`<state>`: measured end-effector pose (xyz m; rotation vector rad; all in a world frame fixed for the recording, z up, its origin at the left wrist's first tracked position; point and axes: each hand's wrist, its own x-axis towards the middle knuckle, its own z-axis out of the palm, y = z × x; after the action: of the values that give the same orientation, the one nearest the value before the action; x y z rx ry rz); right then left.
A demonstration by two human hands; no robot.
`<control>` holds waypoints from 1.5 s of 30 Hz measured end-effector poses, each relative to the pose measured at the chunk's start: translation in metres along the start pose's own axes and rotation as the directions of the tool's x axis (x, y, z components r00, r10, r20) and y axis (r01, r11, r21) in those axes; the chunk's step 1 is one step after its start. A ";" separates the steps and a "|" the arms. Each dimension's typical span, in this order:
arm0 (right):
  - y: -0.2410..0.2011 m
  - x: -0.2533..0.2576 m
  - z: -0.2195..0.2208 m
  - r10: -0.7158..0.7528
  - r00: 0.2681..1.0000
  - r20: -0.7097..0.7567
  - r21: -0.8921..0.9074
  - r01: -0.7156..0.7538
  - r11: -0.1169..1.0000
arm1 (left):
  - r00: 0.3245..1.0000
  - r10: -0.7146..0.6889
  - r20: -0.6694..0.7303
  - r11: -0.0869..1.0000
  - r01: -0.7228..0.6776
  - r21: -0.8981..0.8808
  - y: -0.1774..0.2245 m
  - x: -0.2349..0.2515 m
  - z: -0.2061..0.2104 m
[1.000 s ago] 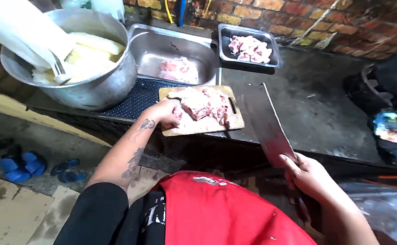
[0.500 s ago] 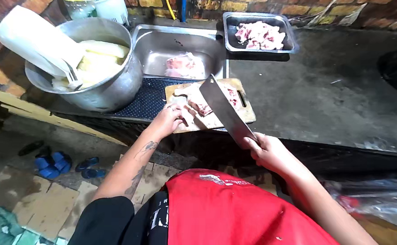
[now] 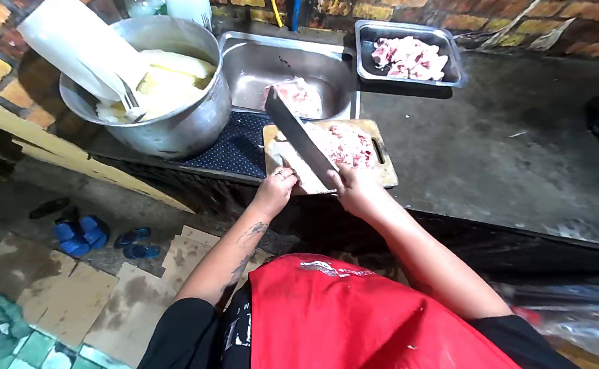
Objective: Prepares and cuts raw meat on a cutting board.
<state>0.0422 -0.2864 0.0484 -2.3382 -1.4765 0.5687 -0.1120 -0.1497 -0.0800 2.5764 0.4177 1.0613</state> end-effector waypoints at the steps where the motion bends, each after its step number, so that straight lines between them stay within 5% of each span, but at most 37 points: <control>1: -0.002 -0.003 -0.008 -0.066 0.993 -0.098 -0.008 0.066 0.998 | 1.000 -0.016 0.003 1.000 0.016 -0.002 -0.001 -0.002 0.001; 5: -0.016 -0.007 -0.029 -0.229 0.876 -0.424 0.029 0.265 0.964 | 0.991 -0.109 0.076 0.992 0.113 -0.048 0.001 -0.003 -0.001; 7: -0.017 -0.006 -0.019 -0.178 0.926 -0.333 0.007 0.192 0.981 | 0.993 -0.100 0.057 0.993 0.103 -0.057 0.000 -0.003 0.000; 9: -0.010 0.001 0.003 0.010 1.000 0.004 -0.075 -0.010 0.997 | 0.999 -0.036 -0.014 0.998 0.036 -0.052 -0.002 -0.004 0.004; 12: -0.004 0.016 0.010 0.145 0.947 0.287 -0.177 -0.096 0.980 | 0.999 -0.015 -0.035 0.998 0.013 -0.065 -0.003 0.001 0.002; 23: -0.017 0.067 0.017 0.093 0.949 0.303 -0.015 -0.093 0.996 | 0.998 0.029 0.055 0.997 -0.025 -0.074 -0.006 0.004 -0.004; 28: 0.018 0.025 -0.013 0.093 0.975 0.203 0.180 -0.131 0.975 | 0.966 0.078 0.246 0.994 -0.057 -0.093 -0.008 0.018 -0.029; 33: 0.048 -0.035 -0.058 0.215 0.974 0.070 0.288 -0.226 0.931 | 0.979 0.016 0.202 0.996 0.003 -0.093 -0.019 0.076 -0.036; 35: 0.061 -0.057 -0.062 0.266 0.964 0.013 0.362 -0.253 0.897 | 0.929 -0.143 0.341 0.988 0.153 -0.001 -0.021 0.111 -0.034; 39: 0.085 -0.095 -0.056 0.352 0.930 -0.103 0.477 -0.264 0.838 | 0.692 -0.405 0.597 0.914 0.322 0.247 -0.030 0.160 -0.006; 45: 0.113 -0.152 -0.049 0.545 0.808 -0.225 0.586 -0.335 0.738 | 0.537 -0.407 0.739 0.889 0.419 0.186 -0.046 0.181 -0.007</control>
<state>0.0957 -0.4746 0.0632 -2.1732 -0.4745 0.5008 -0.0002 -0.0370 0.0188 2.4237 0.7196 -0.2386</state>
